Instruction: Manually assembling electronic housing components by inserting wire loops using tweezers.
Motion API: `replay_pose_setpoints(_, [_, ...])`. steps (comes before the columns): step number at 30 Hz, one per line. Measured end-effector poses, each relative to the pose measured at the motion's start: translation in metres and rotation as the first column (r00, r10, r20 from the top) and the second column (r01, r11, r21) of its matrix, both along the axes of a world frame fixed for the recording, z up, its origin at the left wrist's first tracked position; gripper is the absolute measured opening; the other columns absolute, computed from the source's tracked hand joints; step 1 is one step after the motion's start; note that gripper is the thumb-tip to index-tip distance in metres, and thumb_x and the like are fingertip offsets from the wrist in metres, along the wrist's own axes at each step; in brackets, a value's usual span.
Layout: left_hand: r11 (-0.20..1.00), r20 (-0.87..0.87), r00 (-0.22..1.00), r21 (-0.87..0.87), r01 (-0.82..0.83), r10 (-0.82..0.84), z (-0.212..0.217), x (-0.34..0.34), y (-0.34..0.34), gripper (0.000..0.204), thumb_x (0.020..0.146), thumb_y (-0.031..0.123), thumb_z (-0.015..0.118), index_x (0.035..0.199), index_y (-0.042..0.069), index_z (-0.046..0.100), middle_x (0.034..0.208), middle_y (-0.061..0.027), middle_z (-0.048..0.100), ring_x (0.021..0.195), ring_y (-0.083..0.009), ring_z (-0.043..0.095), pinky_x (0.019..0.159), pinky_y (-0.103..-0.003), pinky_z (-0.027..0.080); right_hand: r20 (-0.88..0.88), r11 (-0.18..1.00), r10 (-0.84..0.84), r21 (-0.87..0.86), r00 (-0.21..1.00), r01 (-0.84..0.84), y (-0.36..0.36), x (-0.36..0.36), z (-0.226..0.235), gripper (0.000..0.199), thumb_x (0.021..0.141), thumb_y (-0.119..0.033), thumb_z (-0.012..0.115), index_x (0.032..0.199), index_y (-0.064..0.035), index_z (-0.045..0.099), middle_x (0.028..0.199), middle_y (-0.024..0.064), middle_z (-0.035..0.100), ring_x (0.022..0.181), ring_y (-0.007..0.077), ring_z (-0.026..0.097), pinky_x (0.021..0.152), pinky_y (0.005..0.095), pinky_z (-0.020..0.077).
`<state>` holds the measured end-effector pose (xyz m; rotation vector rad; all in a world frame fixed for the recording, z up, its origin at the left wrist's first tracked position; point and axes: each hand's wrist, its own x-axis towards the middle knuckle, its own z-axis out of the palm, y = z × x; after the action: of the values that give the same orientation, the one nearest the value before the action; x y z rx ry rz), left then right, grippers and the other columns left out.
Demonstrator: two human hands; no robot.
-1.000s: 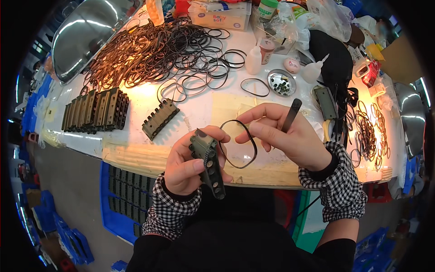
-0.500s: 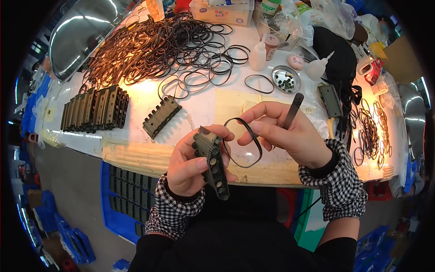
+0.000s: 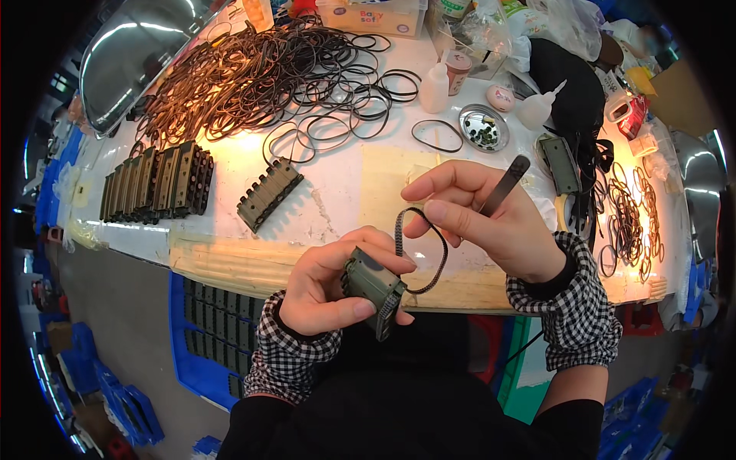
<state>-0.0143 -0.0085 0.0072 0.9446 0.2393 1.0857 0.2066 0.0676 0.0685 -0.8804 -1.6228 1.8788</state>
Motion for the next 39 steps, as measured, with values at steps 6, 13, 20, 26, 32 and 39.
replay_pose_setpoints(6, [0.997,0.027,0.996,-0.023,-0.079,0.079,-0.01,-0.002,0.005,0.043,0.082,0.004,0.06,0.12,-0.015,0.051,0.116,-0.0174,0.046,0.098,-0.0237,0.059,0.082,-0.045,0.061,-0.114,0.996,-0.026,0.078,0.993,0.035,-0.006,-0.002,-0.001,0.027,0.089,-0.006,0.067,0.113,0.0031,0.059,0.088,0.0053,0.069,0.074,0.0031,0.06,0.061,0.0179,0.0426])
replay_pose_setpoints(13, [0.97,0.284,0.953,-0.238,-0.04,0.109,-0.021,0.0,0.002,0.045,0.082,0.006,0.061,0.121,-0.013,0.048,0.117,-0.0208,0.048,0.094,-0.0249,0.06,0.078,-0.046,0.062,-0.08,0.969,-0.038,0.241,0.996,0.057,-0.012,-0.003,0.003,0.024,0.087,-0.004,0.067,0.11,0.0012,0.062,0.082,-0.0001,0.069,0.052,-0.0032,0.035,0.047,0.016,0.0271])
replay_pose_setpoints(20, [0.968,0.55,0.834,-0.229,0.102,0.043,-0.03,0.002,0.005,0.044,0.083,0.005,0.064,0.123,-0.006,0.048,0.119,-0.0192,0.047,0.093,-0.025,0.053,0.07,-0.043,0.064,0.091,0.949,-0.042,0.316,0.995,0.011,-0.023,-0.009,0.024,0.026,0.085,0.0,0.07,0.11,0.001,0.063,0.092,0.0071,0.068,0.081,0.0075,0.065,0.066,0.0161,0.047])
replay_pose_setpoints(26, [0.971,0.483,0.871,-0.238,0.035,0.087,-0.026,0.003,0.001,0.039,0.082,0.006,0.065,0.116,-0.006,0.051,0.112,-0.018,0.049,0.093,-0.0249,0.053,0.072,-0.044,0.064,0.103,0.806,-0.098,0.592,0.99,0.018,-0.024,-0.01,0.025,0.028,0.079,-0.001,0.075,0.106,-0.005,0.067,0.089,0.0058,0.067,0.063,0.004,0.053,0.055,0.0174,0.0405])
replay_pose_setpoints(32, [0.976,0.304,0.933,-0.155,-0.151,0.192,-0.021,0.0,-0.003,0.037,0.081,0.007,0.066,0.112,-0.008,0.053,0.107,-0.0192,0.05,0.096,-0.0269,0.057,0.077,-0.044,0.063,0.021,0.43,-0.24,0.898,0.971,0.087,-0.023,-0.008,0.013,0.029,0.072,-0.007,0.081,0.097,-0.0075,0.067,0.082,0.0044,0.064,0.058,0.0132,0.055,0.053,0.0254,0.0438])
replay_pose_setpoints(39, [0.934,-0.019,0.952,0.198,-0.297,0.306,-0.007,-0.007,-0.007,0.023,0.081,0.0,0.061,0.102,-0.011,0.061,0.098,-0.0164,0.054,0.1,-0.0283,0.064,0.084,-0.041,0.058,0.196,0.291,-0.238,0.949,0.951,-0.122,-0.027,0.0,-0.01,0.029,0.067,-0.008,0.08,0.094,-0.0061,0.068,0.071,0.0029,0.06,0.06,0.0203,0.059,0.054,0.0291,0.0458])
